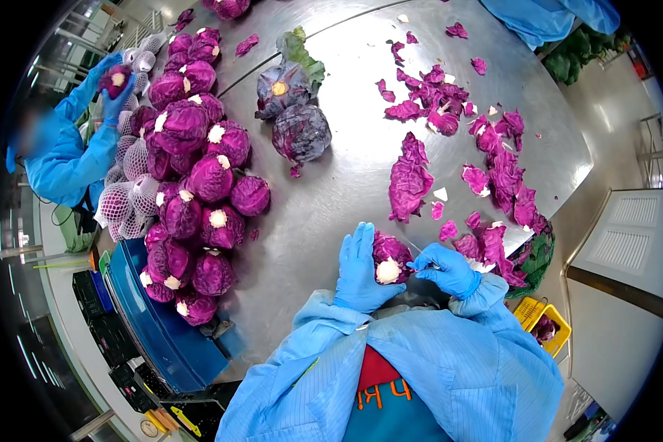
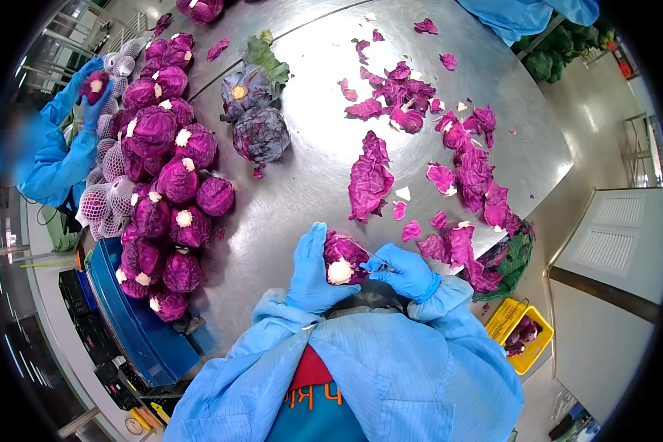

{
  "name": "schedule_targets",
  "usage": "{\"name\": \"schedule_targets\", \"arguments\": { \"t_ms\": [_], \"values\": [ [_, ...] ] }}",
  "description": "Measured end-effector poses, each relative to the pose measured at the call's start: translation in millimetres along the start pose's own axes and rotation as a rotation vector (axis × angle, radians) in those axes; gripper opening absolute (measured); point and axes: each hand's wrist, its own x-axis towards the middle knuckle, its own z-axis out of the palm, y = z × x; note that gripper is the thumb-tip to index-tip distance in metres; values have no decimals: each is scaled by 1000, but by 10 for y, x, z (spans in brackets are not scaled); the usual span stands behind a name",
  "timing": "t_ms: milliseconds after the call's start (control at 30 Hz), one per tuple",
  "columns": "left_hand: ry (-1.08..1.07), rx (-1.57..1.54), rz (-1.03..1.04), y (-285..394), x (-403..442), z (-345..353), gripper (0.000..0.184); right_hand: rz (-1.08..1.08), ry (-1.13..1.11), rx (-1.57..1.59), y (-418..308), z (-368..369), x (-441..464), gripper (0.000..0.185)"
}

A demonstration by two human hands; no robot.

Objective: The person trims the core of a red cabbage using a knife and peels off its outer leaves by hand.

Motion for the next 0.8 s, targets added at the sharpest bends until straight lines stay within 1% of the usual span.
{"name": "schedule_targets", "arguments": {
  "t_ms": [67,267,367,400,467,500,567,600,633,700,767,800],
  "values": [
    [-32,-4,-36,24,4,-6,125,3,26,-20,-6,-6,-26,19],
    [-24,5,-60,63,10,-9,124,-56,112,-141,14,53,-84,19],
    [11,35,-56,90,5,7,124,-76,153,-196,61,85,-125,16],
    [25,-8,-89,90,0,6,123,-82,165,-206,83,92,-155,15],
    [55,-95,-155,74,1,-1,123,-40,328,22,154,107,-298,15],
    [149,-287,-308,-68,2,59,125,-20,406,135,193,68,-379,14],
    [148,-551,-465,-259,26,-28,128,44,574,283,233,-183,-627,16],
    [88,-498,-456,-174,64,-148,129,156,587,289,240,-343,-688,18],
    [65,-431,-420,-195,55,-136,129,231,592,-95,239,-454,-677,26],
    [24,-300,-341,-228,40,-64,128,216,563,-600,118,-521,-541,38],
    [19,-323,-361,-209,29,-63,128,35,548,-516,189,-394,-279,47],
    [16,-329,-371,-206,18,-77,129,-63,508,-439,137,-268,-116,46]
  ]
}}
